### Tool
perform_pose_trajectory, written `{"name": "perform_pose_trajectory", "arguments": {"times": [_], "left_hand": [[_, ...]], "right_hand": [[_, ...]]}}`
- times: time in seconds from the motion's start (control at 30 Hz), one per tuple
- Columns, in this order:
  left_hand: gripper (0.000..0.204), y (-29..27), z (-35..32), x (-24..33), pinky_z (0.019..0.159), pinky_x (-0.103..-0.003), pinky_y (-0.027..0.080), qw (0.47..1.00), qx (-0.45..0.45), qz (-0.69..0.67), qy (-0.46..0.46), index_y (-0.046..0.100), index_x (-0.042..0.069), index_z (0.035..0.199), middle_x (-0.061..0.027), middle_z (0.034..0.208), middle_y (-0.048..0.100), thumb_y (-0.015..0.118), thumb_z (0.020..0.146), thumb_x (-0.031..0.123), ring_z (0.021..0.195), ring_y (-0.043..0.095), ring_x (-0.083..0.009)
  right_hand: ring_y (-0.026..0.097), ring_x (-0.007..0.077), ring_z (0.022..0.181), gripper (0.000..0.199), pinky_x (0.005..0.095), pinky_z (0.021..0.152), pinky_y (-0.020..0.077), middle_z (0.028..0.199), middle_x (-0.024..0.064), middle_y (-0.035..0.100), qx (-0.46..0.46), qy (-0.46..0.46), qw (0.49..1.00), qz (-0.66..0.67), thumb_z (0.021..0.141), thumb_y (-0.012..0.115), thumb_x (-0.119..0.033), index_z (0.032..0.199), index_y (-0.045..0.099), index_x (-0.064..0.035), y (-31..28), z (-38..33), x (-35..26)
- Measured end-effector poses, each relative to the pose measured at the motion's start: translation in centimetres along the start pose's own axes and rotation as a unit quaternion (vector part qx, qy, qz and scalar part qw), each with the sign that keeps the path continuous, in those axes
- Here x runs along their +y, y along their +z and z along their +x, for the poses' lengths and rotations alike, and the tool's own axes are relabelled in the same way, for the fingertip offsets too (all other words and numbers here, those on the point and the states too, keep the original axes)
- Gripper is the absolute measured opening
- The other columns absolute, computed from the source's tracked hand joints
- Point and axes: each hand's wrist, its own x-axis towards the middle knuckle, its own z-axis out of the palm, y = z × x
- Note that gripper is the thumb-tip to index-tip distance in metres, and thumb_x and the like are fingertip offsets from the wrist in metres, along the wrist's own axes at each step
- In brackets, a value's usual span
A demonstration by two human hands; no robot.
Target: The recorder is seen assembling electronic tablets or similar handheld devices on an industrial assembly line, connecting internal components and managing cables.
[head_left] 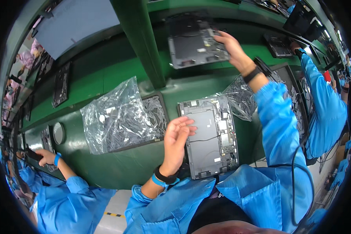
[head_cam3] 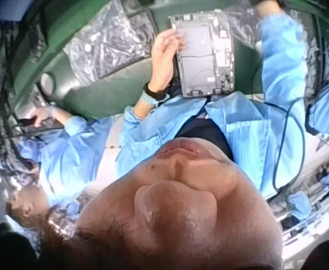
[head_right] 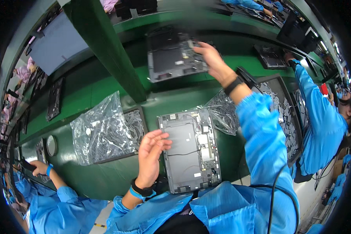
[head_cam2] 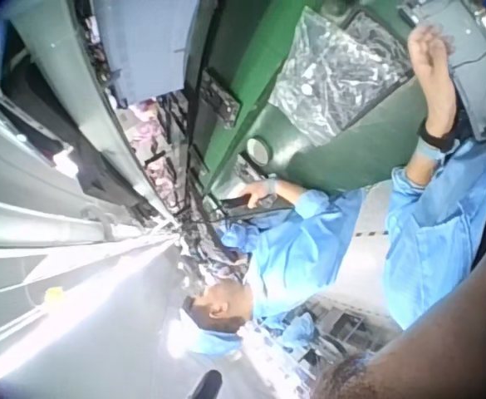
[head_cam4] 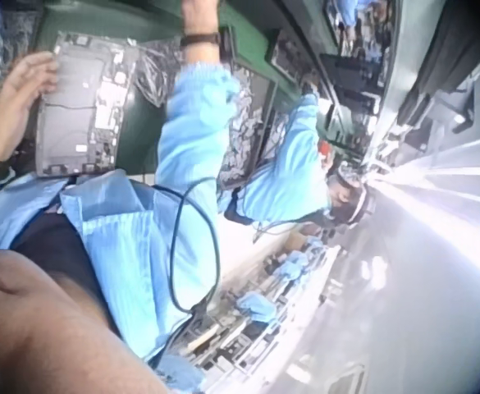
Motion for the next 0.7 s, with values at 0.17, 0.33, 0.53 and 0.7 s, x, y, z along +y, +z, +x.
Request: {"name": "perform_pose_trajectory", "arguments": {"times": [0.17,0.33,0.53,0.7], "left_hand": [[0.029,0.0,-0.4,-0.2,0.087,-0.033,0.050,0.999,-0.032,0.024,-0.010,0.050,0.001,0.125,-0.0126,0.114,0.062,0.052,0.097,0.005,0.096,0.063,-0.0192],[0.028,0.3,-0.4,0.0,0.088,-0.033,0.049,0.998,-0.039,0.038,-0.033,0.050,0.000,0.124,-0.0133,0.114,0.063,0.051,0.097,0.004,0.097,0.063,-0.0198],[0.028,0.3,-0.5,0.3,0.089,-0.034,0.049,0.997,-0.036,0.052,-0.043,0.051,0.000,0.124,-0.0138,0.114,0.063,0.051,0.097,0.004,0.097,0.063,-0.0202],[0.027,-0.2,-0.4,0.2,0.088,-0.034,0.049,0.997,-0.032,0.058,-0.045,0.051,0.000,0.123,-0.0142,0.114,0.064,0.051,0.097,0.004,0.097,0.063,-0.0205]], "right_hand": [[0.067,0.0228,0.087,0.023,0.0371,0.080,0.0551,0.099,0.0134,0.066,-0.077,0.017,0.995,0.063,0.090,0.056,-0.006,0.111,0.060,0.0020,9.5,7.0,4.0],[0.067,0.0264,0.092,0.028,0.0387,0.084,0.0536,0.104,0.0155,0.067,-0.132,0.062,0.982,0.122,0.088,0.055,-0.002,0.116,0.057,0.0030,15.7,8.7,8.8],[0.064,0.0257,0.094,0.027,0.0386,0.083,0.0519,0.107,0.0150,0.065,-0.087,0.101,0.989,0.069,0.088,0.060,-0.007,0.112,0.059,0.0035,17.8,9.2,10.9],[0.062,0.0235,0.096,0.026,0.0322,0.076,0.0500,0.113,0.0169,0.063,-0.043,0.092,0.991,-0.090,0.091,0.060,-0.014,0.112,0.063,0.0015,16.6,7.9,6.8]]}}
